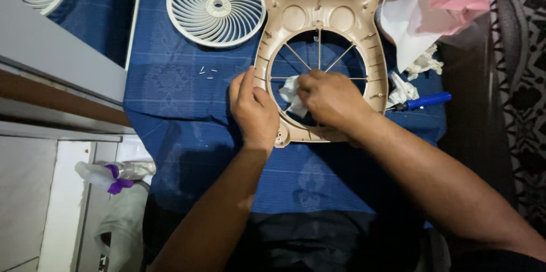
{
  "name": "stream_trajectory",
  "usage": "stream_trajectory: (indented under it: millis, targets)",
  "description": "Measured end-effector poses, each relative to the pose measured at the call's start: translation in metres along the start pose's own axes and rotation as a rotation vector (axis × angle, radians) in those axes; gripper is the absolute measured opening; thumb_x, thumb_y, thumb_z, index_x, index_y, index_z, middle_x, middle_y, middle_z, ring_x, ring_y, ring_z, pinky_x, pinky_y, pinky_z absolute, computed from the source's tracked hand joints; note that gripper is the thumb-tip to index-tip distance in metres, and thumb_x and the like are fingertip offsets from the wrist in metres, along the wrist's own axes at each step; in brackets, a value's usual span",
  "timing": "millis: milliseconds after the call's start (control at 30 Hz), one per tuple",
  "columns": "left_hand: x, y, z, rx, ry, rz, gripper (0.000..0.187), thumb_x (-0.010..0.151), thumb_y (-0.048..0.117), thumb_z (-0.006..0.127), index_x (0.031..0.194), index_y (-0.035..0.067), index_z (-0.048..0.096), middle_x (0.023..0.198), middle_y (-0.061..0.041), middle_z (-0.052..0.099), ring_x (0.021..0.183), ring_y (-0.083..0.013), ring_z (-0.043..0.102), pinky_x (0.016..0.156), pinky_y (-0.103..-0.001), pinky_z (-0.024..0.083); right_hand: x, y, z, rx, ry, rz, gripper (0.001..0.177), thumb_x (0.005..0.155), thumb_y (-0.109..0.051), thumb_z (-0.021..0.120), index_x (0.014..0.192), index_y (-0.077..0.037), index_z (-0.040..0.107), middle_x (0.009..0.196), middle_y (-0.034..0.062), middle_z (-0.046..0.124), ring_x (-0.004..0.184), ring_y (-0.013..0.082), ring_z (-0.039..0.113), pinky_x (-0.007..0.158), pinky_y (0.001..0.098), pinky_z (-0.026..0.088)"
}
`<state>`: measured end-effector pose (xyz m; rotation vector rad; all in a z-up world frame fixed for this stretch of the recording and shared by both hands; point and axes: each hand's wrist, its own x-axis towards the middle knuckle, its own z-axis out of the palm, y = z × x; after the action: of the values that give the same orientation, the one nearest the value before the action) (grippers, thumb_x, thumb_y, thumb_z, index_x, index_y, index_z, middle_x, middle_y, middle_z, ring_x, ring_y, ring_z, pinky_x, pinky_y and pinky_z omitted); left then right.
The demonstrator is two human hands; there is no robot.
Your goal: The person wipes the inner frame of an owl-shaped fan with a tissue, then attaches the front grille and secures it with a screwdriver. The person also wipes the exterior of the fan and handles the power cord.
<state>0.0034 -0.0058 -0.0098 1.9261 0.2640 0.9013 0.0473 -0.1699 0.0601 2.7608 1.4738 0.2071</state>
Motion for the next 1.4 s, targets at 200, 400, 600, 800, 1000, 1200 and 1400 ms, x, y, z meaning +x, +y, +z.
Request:
stream_trajectory:
  millis: [200, 400, 600, 800, 1000, 1200, 1400]
  targets:
    - [0.0, 0.001, 0.002, 0.016, 0.024, -0.005, 0.034, 0.09, -0.008, 0.051, 0.12, -0.006, 0.068, 0.113, -0.022, 0.066, 0.104, -0.0389, 0.066, 0.093, -0.044, 0.055, 0.003, -0.017, 0.007, 0.227, 0.034, -0.134, 0.024, 0.073, -0.015, 0.068, 0.092, -0.003, 0.073, 0.096, 0.0067, 0.067, 0.093, 0.0275, 0.065, 0.075, 0.0395, 0.055]
    - [0.001, 0.003, -0.001, 0.03, 0.016, 0.054, 0.033, 0.09, -0.009, 0.052, 0.118, -0.008, 0.068, 0.112, -0.023, 0.067, 0.103, -0.0397, 0.066, 0.093, -0.044, 0.054, -0.002, -0.004, 0.004, 0.489, 0.134, -0.174, 0.036, 0.064, -0.016, 0.077, 0.096, -0.001, 0.072, 0.093, 0.0117, 0.065, 0.09, 0.0344, 0.063, 0.076, 0.0444, 0.053]
    - [0.001, 0.005, -0.002, 0.017, 0.01, 0.042, 0.031, 0.092, -0.009, 0.051, 0.118, -0.008, 0.068, 0.112, -0.022, 0.067, 0.103, -0.0381, 0.067, 0.091, -0.043, 0.055, 0.002, 0.016, 0.002, 0.532, 0.412, 0.249, 0.014, 0.084, -0.003, 0.07, 0.098, -0.003, 0.071, 0.097, 0.0131, 0.066, 0.09, 0.033, 0.065, 0.079, 0.0433, 0.053]
    - [0.002, 0.01, -0.003, 0.008, 0.007, 0.062, 0.031, 0.092, -0.008, 0.05, 0.12, -0.008, 0.066, 0.113, -0.022, 0.066, 0.104, -0.0387, 0.066, 0.093, -0.044, 0.054, -0.048, 0.041, -0.023, 0.358, 0.646, 0.769, 0.014, 0.096, -0.003, 0.069, 0.107, -0.008, 0.074, 0.101, 0.0146, 0.072, 0.087, 0.0292, 0.07, 0.076, 0.0367, 0.054]
    - [0.003, 0.012, -0.003, 0.03, 0.0, 0.05, 0.032, 0.093, -0.007, 0.05, 0.122, -0.006, 0.064, 0.114, -0.023, 0.065, 0.106, -0.0399, 0.065, 0.095, -0.046, 0.052, -0.052, -0.024, 0.011, 0.145, 0.538, 0.698, 0.024, 0.083, -0.002, 0.068, 0.107, -0.005, 0.072, 0.099, 0.0159, 0.071, 0.092, 0.0364, 0.067, 0.083, 0.0451, 0.054]
    - [0.003, 0.01, 0.0, 0.018, 0.023, -0.002, 0.036, 0.094, -0.006, 0.048, 0.127, -0.006, 0.061, 0.114, -0.022, 0.064, 0.106, -0.0385, 0.065, 0.095, -0.046, 0.052, -0.055, -0.061, 0.026, 0.18, 0.4, 0.641, 0.018, 0.086, -0.001, 0.067, 0.102, -0.002, 0.075, 0.095, 0.0152, 0.073, 0.089, 0.0338, 0.067, 0.08, 0.0442, 0.054]
    - [0.001, 0.008, 0.0, 0.007, 0.021, 0.015, 0.038, 0.095, -0.006, 0.048, 0.131, -0.005, 0.059, 0.112, -0.021, 0.064, 0.107, -0.0377, 0.065, 0.096, -0.045, 0.052, -0.081, -0.041, 0.023, 0.88, 0.422, 0.802, 0.021, 0.086, 0.0, 0.068, 0.104, -0.002, 0.077, 0.096, 0.0105, 0.077, 0.086, 0.0207, 0.072, 0.079, 0.0328, 0.057]
